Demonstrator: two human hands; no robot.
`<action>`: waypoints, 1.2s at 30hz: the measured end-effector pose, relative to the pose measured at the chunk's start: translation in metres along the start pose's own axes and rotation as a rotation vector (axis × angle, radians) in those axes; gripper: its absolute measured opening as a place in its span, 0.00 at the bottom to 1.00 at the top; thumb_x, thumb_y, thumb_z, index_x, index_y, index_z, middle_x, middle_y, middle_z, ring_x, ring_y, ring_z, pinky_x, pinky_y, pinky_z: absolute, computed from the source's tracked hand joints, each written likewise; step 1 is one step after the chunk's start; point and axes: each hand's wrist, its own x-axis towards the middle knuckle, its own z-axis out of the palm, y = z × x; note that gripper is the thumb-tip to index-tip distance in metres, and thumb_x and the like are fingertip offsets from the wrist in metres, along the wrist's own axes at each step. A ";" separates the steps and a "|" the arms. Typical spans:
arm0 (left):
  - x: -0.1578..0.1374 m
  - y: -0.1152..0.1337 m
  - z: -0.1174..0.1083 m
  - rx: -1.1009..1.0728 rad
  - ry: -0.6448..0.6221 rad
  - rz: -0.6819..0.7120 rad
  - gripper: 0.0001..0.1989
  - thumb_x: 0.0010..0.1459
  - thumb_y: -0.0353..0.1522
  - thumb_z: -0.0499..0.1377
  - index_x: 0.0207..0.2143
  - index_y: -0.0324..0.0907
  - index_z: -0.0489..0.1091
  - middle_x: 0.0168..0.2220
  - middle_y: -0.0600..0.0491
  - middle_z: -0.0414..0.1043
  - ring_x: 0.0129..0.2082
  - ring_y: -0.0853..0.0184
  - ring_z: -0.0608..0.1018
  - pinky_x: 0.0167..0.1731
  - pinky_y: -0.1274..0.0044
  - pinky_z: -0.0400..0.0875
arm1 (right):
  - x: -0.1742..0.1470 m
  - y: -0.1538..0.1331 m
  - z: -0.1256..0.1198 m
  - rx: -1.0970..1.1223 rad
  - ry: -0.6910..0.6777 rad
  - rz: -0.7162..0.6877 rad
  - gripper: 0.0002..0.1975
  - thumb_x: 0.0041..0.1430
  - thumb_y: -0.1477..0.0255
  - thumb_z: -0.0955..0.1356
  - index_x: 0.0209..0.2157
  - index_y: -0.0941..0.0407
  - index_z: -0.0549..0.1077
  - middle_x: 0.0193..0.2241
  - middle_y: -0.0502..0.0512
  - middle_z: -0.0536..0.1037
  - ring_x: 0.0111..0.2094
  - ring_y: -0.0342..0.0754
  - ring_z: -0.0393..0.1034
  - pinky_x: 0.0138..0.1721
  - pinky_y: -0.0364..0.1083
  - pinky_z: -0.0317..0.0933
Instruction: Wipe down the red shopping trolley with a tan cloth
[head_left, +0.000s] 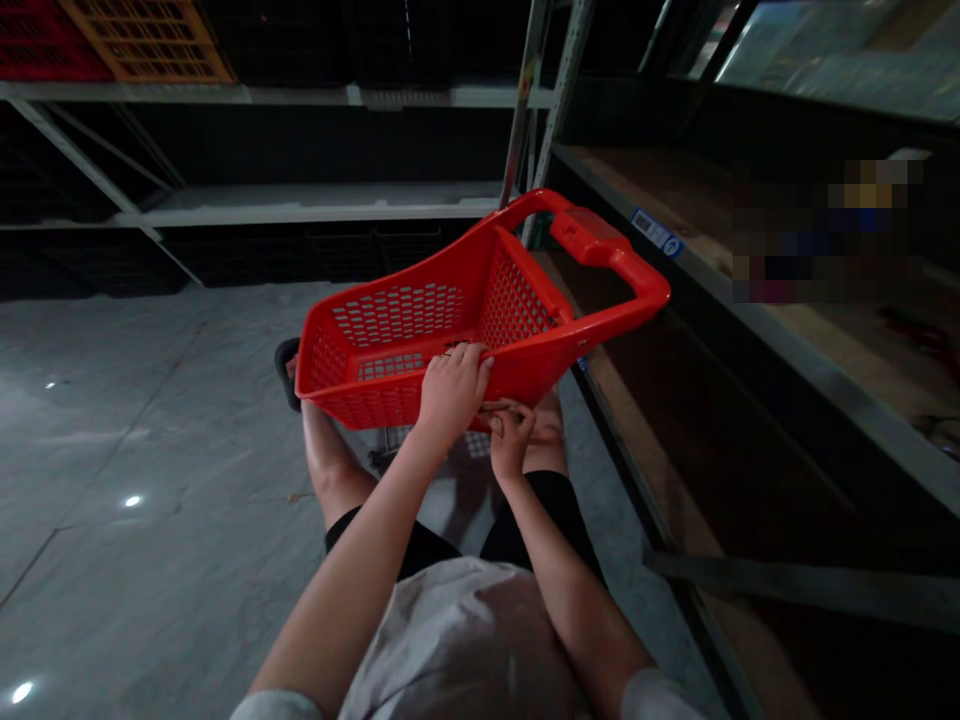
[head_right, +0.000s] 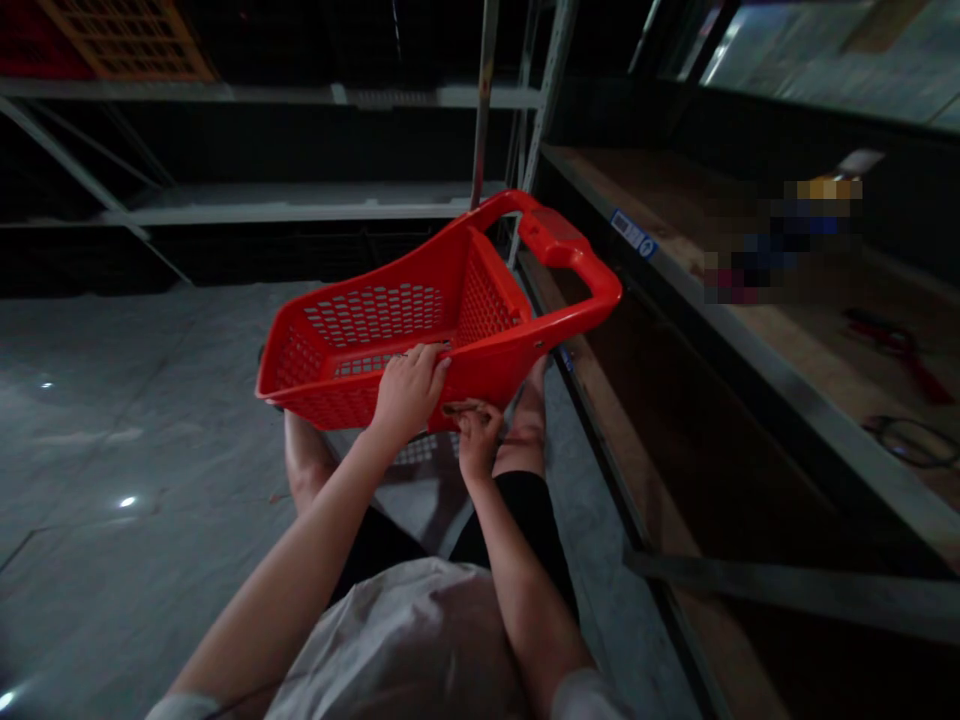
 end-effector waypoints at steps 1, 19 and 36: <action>-0.002 -0.006 -0.005 -0.026 -0.009 0.022 0.17 0.73 0.38 0.43 0.54 0.42 0.67 0.51 0.48 0.75 0.47 0.61 0.77 0.47 0.71 0.66 | 0.006 -0.002 -0.006 0.036 0.126 0.075 0.13 0.57 0.81 0.61 0.38 0.55 0.75 0.42 0.62 0.70 0.46 0.54 0.71 0.48 0.56 0.72; -0.046 -0.113 -0.032 0.357 -0.083 -0.085 0.15 0.70 0.34 0.47 0.44 0.42 0.73 0.45 0.44 0.80 0.45 0.53 0.79 0.42 0.67 0.65 | 0.056 -0.130 0.007 0.082 -0.004 0.112 0.16 0.59 0.82 0.64 0.43 0.52 0.76 0.50 0.61 0.74 0.55 0.55 0.69 0.57 0.55 0.63; -0.079 -0.081 -0.021 0.432 0.086 -0.155 0.25 0.71 0.49 0.43 0.40 0.45 0.73 0.37 0.46 0.80 0.36 0.57 0.79 0.36 0.69 0.61 | 0.034 -0.106 0.016 0.056 0.185 0.293 0.17 0.53 0.82 0.63 0.44 0.55 0.72 0.47 0.64 0.71 0.54 0.56 0.68 0.56 0.56 0.66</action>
